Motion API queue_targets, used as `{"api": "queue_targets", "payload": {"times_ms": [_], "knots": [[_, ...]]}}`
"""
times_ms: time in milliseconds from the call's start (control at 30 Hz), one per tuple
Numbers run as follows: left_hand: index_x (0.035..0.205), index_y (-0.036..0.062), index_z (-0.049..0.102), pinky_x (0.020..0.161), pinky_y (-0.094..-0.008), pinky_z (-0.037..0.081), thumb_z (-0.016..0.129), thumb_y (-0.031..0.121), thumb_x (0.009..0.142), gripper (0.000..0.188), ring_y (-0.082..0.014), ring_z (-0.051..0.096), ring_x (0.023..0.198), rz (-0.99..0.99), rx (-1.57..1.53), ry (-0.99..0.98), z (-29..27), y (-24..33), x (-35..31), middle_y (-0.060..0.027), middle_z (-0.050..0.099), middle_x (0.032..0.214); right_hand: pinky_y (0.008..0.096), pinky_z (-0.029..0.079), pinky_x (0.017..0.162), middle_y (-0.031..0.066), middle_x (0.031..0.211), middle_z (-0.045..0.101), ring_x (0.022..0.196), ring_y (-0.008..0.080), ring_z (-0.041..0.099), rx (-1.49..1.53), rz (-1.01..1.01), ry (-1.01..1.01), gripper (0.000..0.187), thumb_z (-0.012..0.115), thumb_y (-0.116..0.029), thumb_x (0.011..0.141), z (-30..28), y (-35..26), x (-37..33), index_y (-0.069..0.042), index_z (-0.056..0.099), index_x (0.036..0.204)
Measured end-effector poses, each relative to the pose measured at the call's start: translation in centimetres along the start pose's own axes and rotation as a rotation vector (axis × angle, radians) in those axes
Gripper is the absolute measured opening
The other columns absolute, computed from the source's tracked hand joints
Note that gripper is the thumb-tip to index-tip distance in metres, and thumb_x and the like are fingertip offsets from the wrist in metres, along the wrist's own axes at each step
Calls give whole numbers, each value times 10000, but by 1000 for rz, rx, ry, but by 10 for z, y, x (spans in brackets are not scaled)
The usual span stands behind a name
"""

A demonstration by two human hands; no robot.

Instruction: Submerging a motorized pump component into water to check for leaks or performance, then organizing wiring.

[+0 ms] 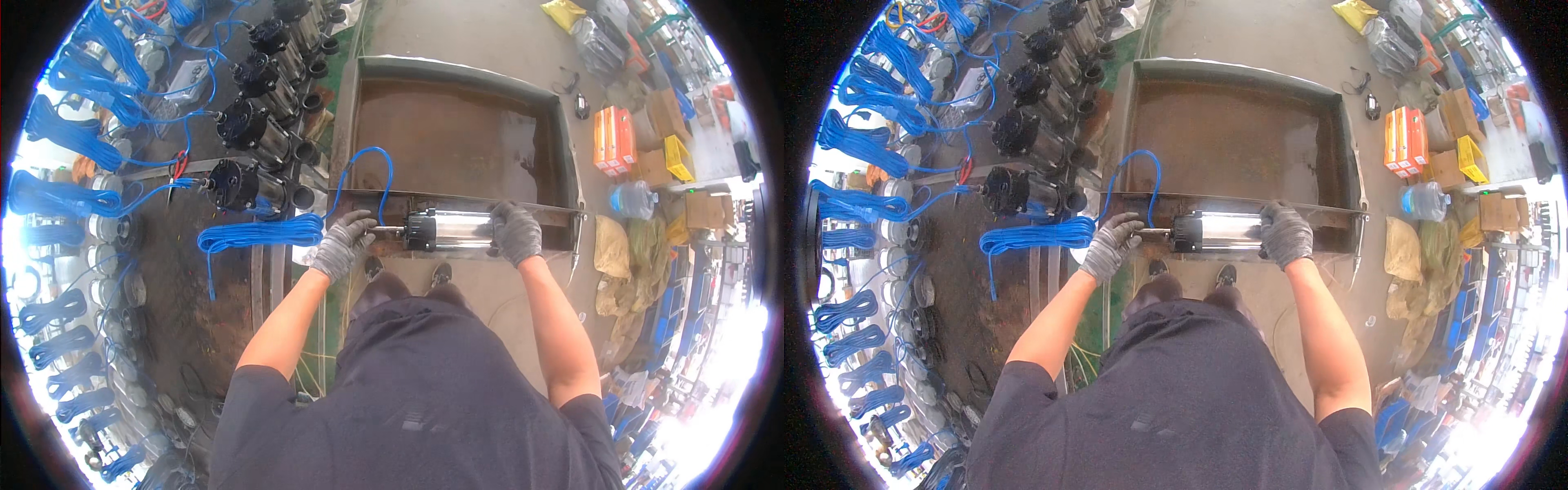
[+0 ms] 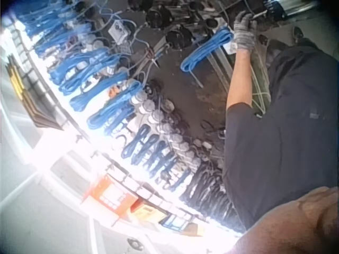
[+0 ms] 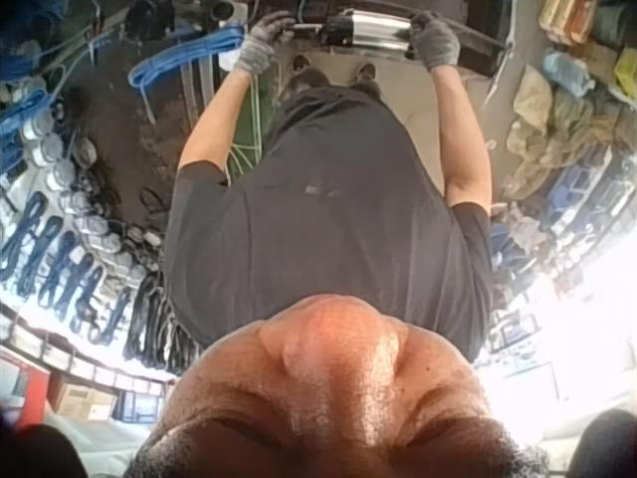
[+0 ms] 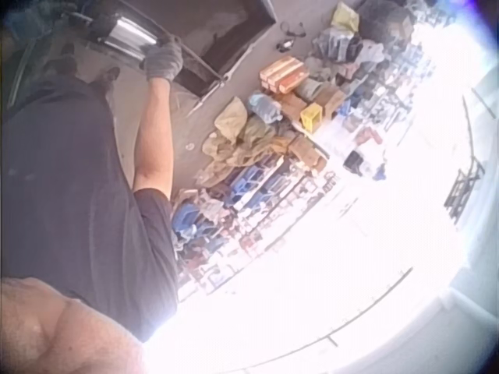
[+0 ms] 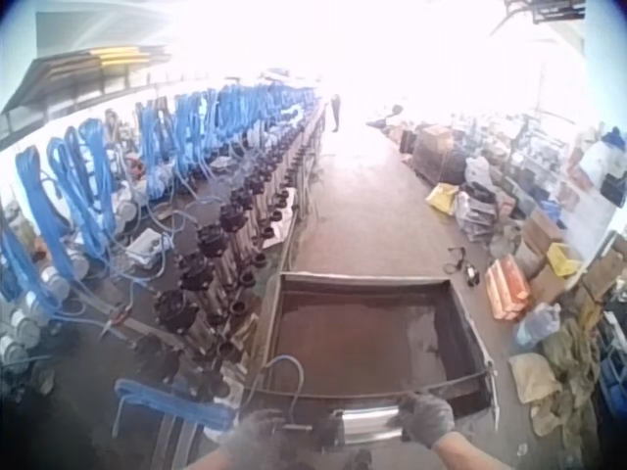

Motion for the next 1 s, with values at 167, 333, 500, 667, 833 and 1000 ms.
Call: {"api": "queue_targets", "payload": {"times_ms": [167, 333, 500, 667, 833, 1000], "knots": [[1294, 35, 607, 744, -284, 549, 632, 365, 1039, 418, -139, 661, 822, -521, 22, -93, 8, -26, 17, -42, 687, 931, 359, 613, 548, 88, 1032, 673, 644, 221, 724, -49, -87, 47, 154, 564, -141, 1002, 0, 3, 3, -42, 677, 967], [1116, 77, 613, 568, -259, 507, 585, 358, 1066, 287, -100, 604, 632, -739, -615, 108, 13, -27, -12, -30, 667, 811, 379, 621, 628, 92, 1037, 679, 672, 230, 729, -94, -91, 64, 163, 560, -157, 1003, -6, -3, 0, -59, 684, 963], [1065, 87, 608, 519, -258, 486, 588, 384, 1063, 298, -89, 556, 559, -552, -540, 146, 9, -35, -20, -7, 632, 777, 381, 617, 666, 96, 1058, 686, 713, 250, 737, -43, -66, 39, 146, 564, -144, 987, 6, 17, 7, -81, 694, 965], [1004, 131, 600, 462, -260, 427, 535, 424, 1079, 309, -85, 503, 522, -677, -407, 180, -10, -60, -24, 28, 533, 686, 381, 619, 668, 102, 1070, 687, 727, 252, 741, -162, -194, 118, 139, 566, -134, 980, 10, 28, 13, -81, 694, 967], [908, 161, 587, 395, -286, 340, 542, 480, 1064, 358, -89, 421, 447, -771, -494, 321, -20, -64, -28, 50, 454, 600, 372, 624, 644, 107, 1077, 685, 707, 245, 738, -56, -46, 25, 141, 568, -137, 986, 1, 3, 2, -65, 690, 978], [893, 170, 581, 379, -290, 340, 535, 483, 1064, 359, -101, 408, 427, -805, -541, 469, -17, -80, -3, 44, 452, 584, 350, 623, 589, 91, 1056, 680, 656, 216, 729, 5, -25, 11, 143, 562, -132, 994, -1, 0, 0, -58, 684, 983]]}}
Point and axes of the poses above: each hand's wrist, its own x-axis towards the middle knuckle, its own z-axis out of the palm, y = z × x, the point moved 8 cm from there along x, towards the middle knuckle
